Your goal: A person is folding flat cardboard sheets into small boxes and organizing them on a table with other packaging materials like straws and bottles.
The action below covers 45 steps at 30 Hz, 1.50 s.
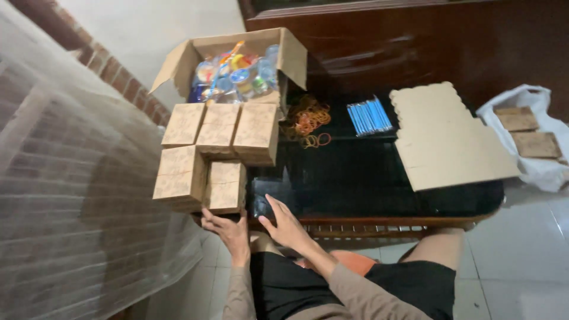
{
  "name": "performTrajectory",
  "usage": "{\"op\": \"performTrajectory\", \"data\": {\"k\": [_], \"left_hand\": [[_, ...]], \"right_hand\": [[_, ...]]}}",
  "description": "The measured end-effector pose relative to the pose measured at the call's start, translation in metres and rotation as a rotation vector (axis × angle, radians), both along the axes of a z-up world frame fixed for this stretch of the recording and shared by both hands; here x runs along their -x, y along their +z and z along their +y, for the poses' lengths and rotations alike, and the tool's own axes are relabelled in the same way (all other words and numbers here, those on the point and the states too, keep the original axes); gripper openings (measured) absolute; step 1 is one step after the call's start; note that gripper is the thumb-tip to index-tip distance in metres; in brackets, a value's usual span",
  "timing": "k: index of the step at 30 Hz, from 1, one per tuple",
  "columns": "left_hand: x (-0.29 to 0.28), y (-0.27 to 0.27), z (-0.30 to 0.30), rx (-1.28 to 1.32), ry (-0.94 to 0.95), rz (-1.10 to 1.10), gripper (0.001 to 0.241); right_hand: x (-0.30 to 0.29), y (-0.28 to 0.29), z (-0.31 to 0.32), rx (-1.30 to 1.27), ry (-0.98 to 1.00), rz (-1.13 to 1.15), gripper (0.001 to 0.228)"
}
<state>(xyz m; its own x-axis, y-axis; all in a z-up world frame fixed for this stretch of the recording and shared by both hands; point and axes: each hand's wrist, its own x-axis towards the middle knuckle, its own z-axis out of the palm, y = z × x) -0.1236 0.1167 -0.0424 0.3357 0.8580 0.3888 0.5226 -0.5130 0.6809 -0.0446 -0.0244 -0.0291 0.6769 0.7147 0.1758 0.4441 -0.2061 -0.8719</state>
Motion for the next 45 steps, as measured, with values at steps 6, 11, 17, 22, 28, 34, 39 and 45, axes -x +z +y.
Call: {"op": "performTrajectory", "data": {"k": [6,11,17,22,28,34,39,45], "left_hand": [[-0.01,0.023,-0.035,-0.176,0.064,-0.255,0.095],[-0.027,-0.003,-0.08,-0.453,-0.21,-0.103,0.039],[-0.085,0.008,-0.086,-0.313,-0.683,-0.003,0.013],[-0.136,0.008,-0.082,-0.299,-0.735,0.199,0.008],[-0.138,0.014,-0.08,-0.121,-0.668,0.264,0.01],[-0.137,0.011,-0.081,-0.172,-0.674,0.218,0.007],[-0.138,0.01,-0.08,-0.155,-0.672,0.231,0.008],[-0.137,0.018,-0.082,-0.106,-0.678,0.218,0.009]], "right_hand": [[-0.008,0.029,-0.095,0.005,0.094,0.148,0.07],[-0.059,0.024,-0.198,-0.011,-0.096,0.035,0.044],[-0.164,0.005,-0.344,0.221,-0.574,-0.637,0.041],[-0.215,0.03,-0.395,0.844,-0.481,-0.529,0.074],[-0.231,0.041,-0.384,0.916,-0.322,-0.408,0.064],[-0.232,0.027,-0.39,0.96,-0.345,-0.391,0.063],[-0.23,0.029,-0.388,0.94,-0.351,-0.346,0.063],[-0.233,0.021,-0.37,0.955,-0.405,-0.319,0.064]]}}
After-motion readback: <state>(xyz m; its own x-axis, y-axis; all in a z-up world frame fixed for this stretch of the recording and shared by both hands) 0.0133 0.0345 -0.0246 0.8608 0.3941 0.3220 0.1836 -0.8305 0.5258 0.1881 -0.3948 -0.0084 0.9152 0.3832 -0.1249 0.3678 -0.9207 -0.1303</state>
